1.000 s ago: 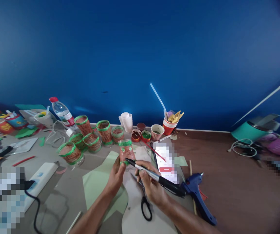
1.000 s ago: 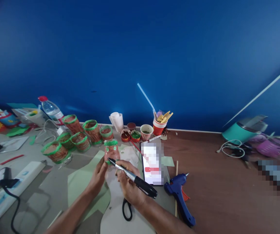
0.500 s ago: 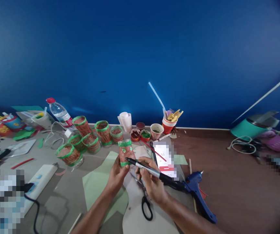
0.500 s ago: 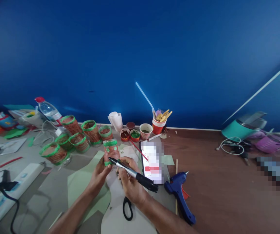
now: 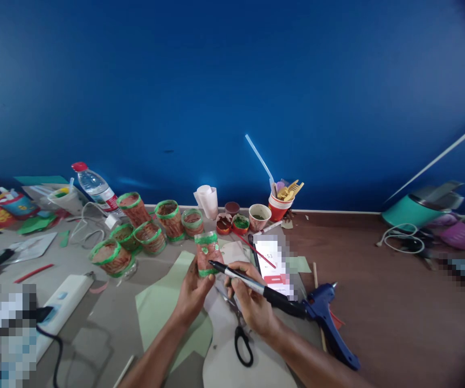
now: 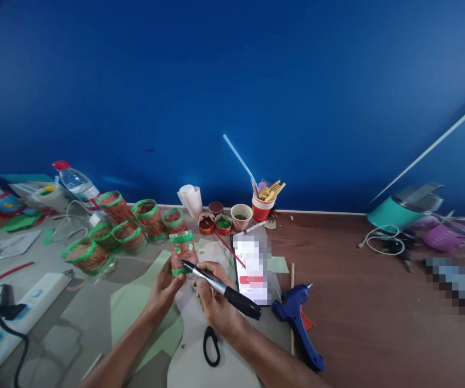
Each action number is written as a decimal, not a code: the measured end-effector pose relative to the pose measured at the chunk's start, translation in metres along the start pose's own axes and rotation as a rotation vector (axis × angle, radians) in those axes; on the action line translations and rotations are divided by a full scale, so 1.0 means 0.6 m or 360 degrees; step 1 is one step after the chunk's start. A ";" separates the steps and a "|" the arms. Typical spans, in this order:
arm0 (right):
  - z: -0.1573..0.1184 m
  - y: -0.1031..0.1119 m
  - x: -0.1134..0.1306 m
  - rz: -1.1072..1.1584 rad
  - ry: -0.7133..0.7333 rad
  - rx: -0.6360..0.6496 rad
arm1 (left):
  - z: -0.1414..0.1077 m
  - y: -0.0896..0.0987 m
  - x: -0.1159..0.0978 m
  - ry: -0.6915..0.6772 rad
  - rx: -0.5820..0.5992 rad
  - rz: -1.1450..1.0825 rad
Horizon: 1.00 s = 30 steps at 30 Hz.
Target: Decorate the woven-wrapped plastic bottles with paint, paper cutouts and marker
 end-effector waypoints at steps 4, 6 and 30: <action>0.001 -0.001 0.003 -0.0014 -0.0011 0.0009 | 0.001 0.002 0.002 0.0010 -0.0001 0.0015; 0.001 -0.002 0.005 0.0001 -0.0006 0.0014 | 0.001 0.002 0.003 0.0012 0.0011 0.0026; 0.004 0.000 0.010 -0.0070 0.0024 0.0004 | 0.001 0.008 0.005 -0.0006 -0.0024 0.0094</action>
Point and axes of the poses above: each hand's wrist, its own z-axis towards the middle knuckle, its own y-axis out of the back of the hand, x = y × z, the point moved 10 cm from there along z, towards the middle knuckle, and after that the axes turned 6 degrees about -z, right-handed, at the moved point
